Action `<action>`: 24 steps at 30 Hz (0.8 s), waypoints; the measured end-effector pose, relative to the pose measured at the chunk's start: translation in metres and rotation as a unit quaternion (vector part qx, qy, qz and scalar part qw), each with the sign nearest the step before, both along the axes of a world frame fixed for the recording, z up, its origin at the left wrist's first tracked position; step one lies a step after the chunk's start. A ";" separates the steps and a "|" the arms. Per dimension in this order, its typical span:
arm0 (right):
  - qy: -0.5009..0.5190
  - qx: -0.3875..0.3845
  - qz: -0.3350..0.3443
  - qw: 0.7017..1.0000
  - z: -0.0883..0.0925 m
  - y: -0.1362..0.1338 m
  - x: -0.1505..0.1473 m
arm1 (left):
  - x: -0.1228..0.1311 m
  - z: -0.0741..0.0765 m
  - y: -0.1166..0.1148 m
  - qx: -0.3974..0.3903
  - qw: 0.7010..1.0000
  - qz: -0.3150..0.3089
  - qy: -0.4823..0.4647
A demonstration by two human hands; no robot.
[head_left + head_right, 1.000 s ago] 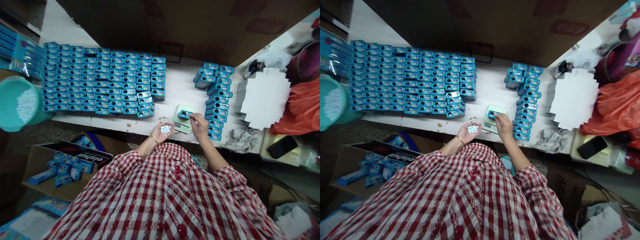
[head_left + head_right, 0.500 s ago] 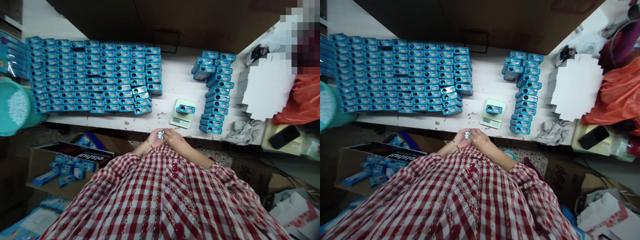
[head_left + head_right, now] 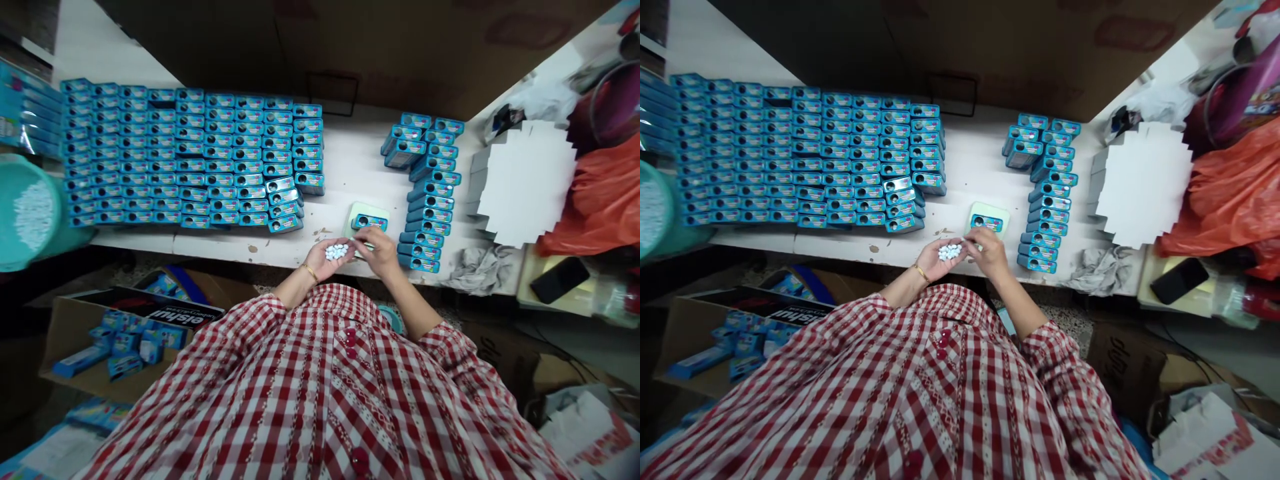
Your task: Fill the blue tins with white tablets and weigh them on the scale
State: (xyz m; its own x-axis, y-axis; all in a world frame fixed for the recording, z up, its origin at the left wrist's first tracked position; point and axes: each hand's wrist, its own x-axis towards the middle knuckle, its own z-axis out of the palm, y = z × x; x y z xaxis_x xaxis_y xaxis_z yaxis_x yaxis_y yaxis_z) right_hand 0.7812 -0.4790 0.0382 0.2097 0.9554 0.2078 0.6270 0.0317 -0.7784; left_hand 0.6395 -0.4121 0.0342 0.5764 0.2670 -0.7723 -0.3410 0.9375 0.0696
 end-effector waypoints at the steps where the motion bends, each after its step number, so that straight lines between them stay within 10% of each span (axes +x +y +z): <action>1: -0.017 -0.001 -0.017 1.000 -0.001 0.006 0.009 | 0.004 0.001 0.004 0.007 1.000 -0.005 0.000; 10: -0.139 -0.022 -0.048 0.989 -0.011 0.006 0.021 | -0.011 -0.003 0.001 -0.007 0.999 -0.008 0.037; 18: -0.224 -0.127 0.181 0.949 0.008 -0.025 -0.061 | -0.029 -0.011 -0.014 -0.059 0.998 -0.020 0.027; 24: -0.231 -0.209 0.262 0.913 0.018 -0.019 -0.072 | -0.043 -0.011 -0.019 -0.101 0.991 -0.040 0.073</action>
